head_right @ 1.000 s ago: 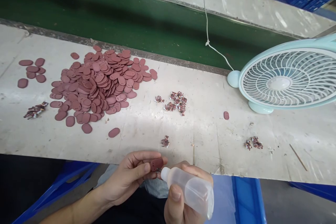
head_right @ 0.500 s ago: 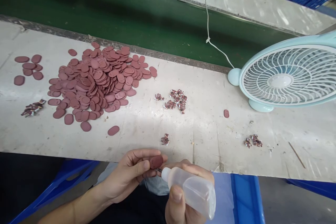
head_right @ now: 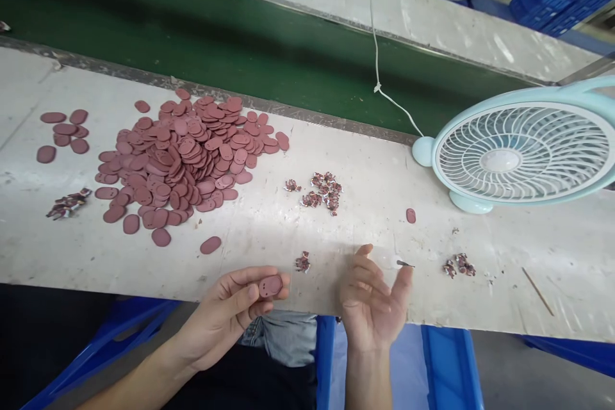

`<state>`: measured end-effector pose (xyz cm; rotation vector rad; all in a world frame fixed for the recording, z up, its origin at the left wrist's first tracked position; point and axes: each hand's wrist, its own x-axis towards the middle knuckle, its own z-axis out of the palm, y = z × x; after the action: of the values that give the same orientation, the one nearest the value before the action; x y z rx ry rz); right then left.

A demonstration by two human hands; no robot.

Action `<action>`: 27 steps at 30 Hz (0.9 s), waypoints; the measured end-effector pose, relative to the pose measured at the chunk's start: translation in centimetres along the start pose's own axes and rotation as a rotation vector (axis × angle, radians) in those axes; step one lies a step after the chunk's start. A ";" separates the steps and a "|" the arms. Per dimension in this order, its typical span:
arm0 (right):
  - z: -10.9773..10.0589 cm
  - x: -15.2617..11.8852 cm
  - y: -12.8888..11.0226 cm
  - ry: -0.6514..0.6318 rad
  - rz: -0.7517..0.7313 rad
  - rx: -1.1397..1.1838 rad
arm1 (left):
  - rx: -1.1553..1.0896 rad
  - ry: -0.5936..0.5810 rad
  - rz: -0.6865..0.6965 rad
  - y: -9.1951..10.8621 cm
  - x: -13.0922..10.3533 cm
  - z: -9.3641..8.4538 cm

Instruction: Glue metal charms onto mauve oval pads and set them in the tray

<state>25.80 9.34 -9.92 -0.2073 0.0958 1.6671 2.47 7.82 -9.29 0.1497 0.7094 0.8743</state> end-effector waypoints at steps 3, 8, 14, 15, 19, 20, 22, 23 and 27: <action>0.6 -1.5 1.7 0.073 -0.122 -0.656 | 0.006 0.036 0.016 0.3 -0.1 -0.4; 0.7 -0.8 4.3 0.254 -0.184 -2.154 | 0.011 0.052 0.035 0.7 -0.2 -0.6; 0.4 0.8 4.9 0.090 -0.101 -2.382 | 0.029 0.057 0.055 1.1 -0.3 -0.4; 0.5 0.7 4.8 0.062 -0.073 -2.368 | 0.030 0.063 0.062 1.1 -0.3 -0.4; 1.2 -0.5 3.9 -0.055 0.006 -2.247 | 0.039 0.084 0.096 1.2 -0.3 -0.7; 1.4 -0.8 3.7 -0.073 0.000 -2.198 | 0.045 0.084 0.104 1.2 -0.3 -0.7; 2.0 -1.5 3.6 -0.081 -0.037 -2.056 | 0.070 0.073 0.115 1.0 -0.3 -0.8; 2.4 -1.8 3.6 -0.075 -0.050 -1.961 | 0.090 0.066 0.120 0.9 -0.3 -0.8; 4.0 -2.9 4.7 -0.018 0.007 -1.592 | 0.184 0.054 0.145 0.5 -0.3 -0.6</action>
<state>21.06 6.78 -5.69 -1.3525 -1.2733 1.3923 1.62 7.83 -9.34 0.3462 0.8374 0.9530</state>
